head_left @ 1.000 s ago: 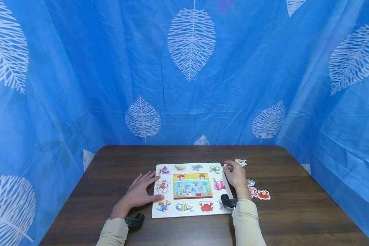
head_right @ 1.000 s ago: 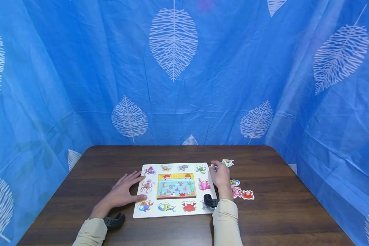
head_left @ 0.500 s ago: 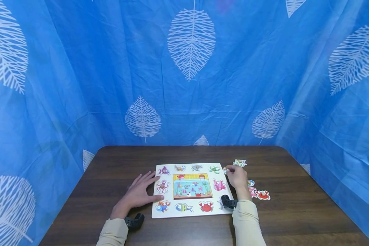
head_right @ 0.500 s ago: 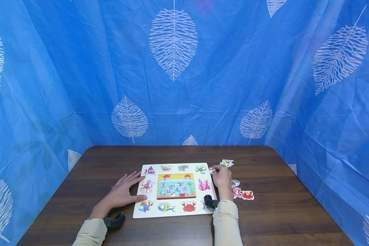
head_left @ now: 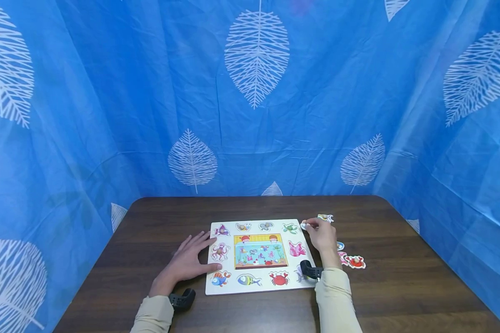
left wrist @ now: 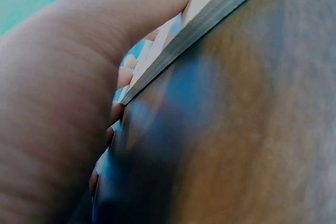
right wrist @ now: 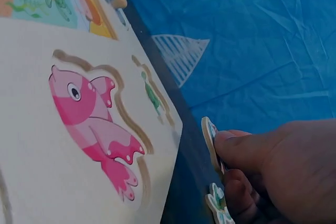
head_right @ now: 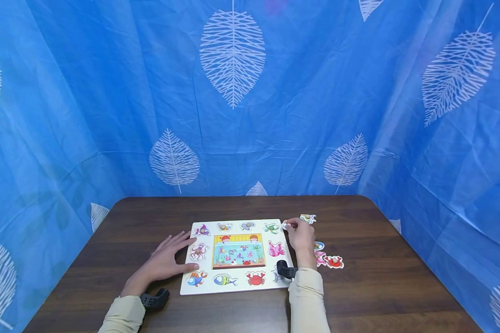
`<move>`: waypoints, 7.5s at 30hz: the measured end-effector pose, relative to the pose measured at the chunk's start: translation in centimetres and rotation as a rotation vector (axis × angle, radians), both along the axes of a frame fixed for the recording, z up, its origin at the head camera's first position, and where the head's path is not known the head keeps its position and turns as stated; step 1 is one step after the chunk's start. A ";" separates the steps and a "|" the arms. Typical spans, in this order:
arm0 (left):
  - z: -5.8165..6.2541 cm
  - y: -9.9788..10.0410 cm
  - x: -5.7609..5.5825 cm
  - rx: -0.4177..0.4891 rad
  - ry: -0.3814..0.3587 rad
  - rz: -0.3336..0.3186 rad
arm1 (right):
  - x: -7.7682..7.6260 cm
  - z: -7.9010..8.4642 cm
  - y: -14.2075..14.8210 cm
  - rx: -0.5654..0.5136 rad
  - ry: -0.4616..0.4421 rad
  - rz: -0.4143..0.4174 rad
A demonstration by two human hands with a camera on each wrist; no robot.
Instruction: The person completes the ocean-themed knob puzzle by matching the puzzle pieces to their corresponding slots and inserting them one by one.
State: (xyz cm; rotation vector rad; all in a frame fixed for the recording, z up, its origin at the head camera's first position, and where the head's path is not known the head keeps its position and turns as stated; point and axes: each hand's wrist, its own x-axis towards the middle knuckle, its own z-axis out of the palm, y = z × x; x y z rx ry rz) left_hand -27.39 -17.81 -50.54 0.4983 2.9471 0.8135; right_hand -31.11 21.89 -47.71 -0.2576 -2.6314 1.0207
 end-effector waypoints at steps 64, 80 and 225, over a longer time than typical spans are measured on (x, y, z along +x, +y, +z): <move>0.5 -0.2 0.3 0.013 0.023 -0.036 | 1.2 2.6 -9.1 0.001 -0.146 0.709; 0.2 -0.2 0.1 0.013 0.033 -0.037 | 1.8 2.3 -11.3 0.032 -0.197 0.851; -0.3 0.1 0.2 0.016 0.046 -0.032 | 2.3 2.1 2.9 -0.014 -0.084 0.226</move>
